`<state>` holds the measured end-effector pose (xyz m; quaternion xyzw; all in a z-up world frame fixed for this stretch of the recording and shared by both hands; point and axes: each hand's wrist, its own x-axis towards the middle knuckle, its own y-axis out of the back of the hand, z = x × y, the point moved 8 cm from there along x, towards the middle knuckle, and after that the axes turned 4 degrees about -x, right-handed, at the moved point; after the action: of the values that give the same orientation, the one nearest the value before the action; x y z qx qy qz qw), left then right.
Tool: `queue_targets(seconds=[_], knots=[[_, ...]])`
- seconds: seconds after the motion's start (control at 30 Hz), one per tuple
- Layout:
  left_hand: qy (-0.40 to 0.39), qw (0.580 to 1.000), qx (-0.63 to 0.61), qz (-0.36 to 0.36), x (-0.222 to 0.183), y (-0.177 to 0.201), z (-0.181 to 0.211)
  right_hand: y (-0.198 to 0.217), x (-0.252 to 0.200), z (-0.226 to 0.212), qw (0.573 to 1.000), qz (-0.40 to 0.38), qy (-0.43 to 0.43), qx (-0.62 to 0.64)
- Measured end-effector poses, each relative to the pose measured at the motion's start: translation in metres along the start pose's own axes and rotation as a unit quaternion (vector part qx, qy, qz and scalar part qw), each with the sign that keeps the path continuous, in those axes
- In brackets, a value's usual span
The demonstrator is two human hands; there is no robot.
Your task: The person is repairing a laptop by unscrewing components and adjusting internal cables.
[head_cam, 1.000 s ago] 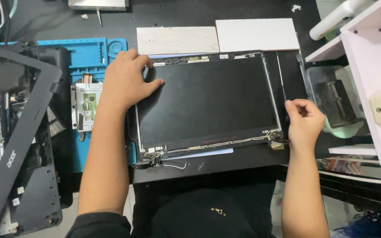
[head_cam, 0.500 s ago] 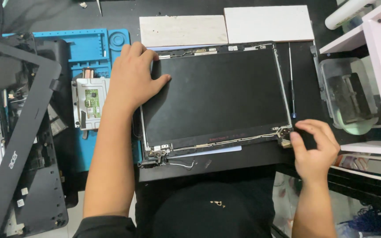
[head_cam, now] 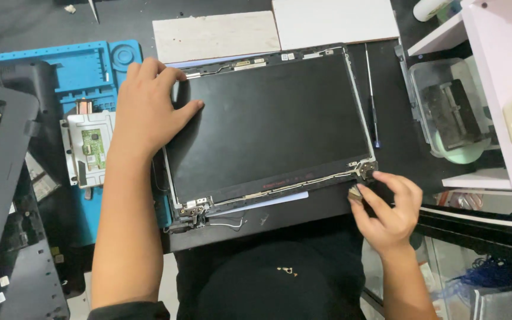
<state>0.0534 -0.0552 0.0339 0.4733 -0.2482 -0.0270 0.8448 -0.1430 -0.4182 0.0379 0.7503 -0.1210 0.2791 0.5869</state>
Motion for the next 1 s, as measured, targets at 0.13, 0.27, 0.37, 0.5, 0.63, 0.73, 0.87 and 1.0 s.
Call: queue_targets(seconds=[0.13,0.27,0.37,0.5,0.63,0.73,0.87,1.0], knots=[[0.011,1.0,-0.003,-0.008,-0.002,-0.001,-0.001,-0.003,0.0,-0.01,1.0,0.006,0.026,0.002],[0.007,1.0,-0.004,-0.007,-0.001,-0.001,0.002,-0.005,0.001,-0.013,0.999,0.007,0.031,-0.01],[0.003,1.0,-0.005,-0.008,-0.002,0.0,0.002,-0.011,0.0,-0.015,1.0,0.004,0.026,-0.006],[0.011,1.0,-0.011,-0.018,-0.003,-0.004,-0.001,-0.017,0.001,-0.018,1.0,0.009,-0.004,0.003],[0.011,1.0,-0.004,-0.006,-0.003,-0.015,-0.003,-0.018,0.008,-0.037,0.999,0.003,0.002,-0.039],[0.01,1.0,-0.01,0.0,-0.004,-0.019,-0.008,-0.023,0.011,-0.066,0.998,-0.02,0.044,-0.043],[0.009,1.0,-0.019,0.014,-0.002,-0.021,-0.011,-0.037,0.025,-0.107,0.994,-0.056,0.092,-0.007],[0.013,0.999,-0.024,0.017,-0.003,-0.022,-0.012,-0.055,0.025,-0.123,0.987,-0.12,0.107,0.022]])
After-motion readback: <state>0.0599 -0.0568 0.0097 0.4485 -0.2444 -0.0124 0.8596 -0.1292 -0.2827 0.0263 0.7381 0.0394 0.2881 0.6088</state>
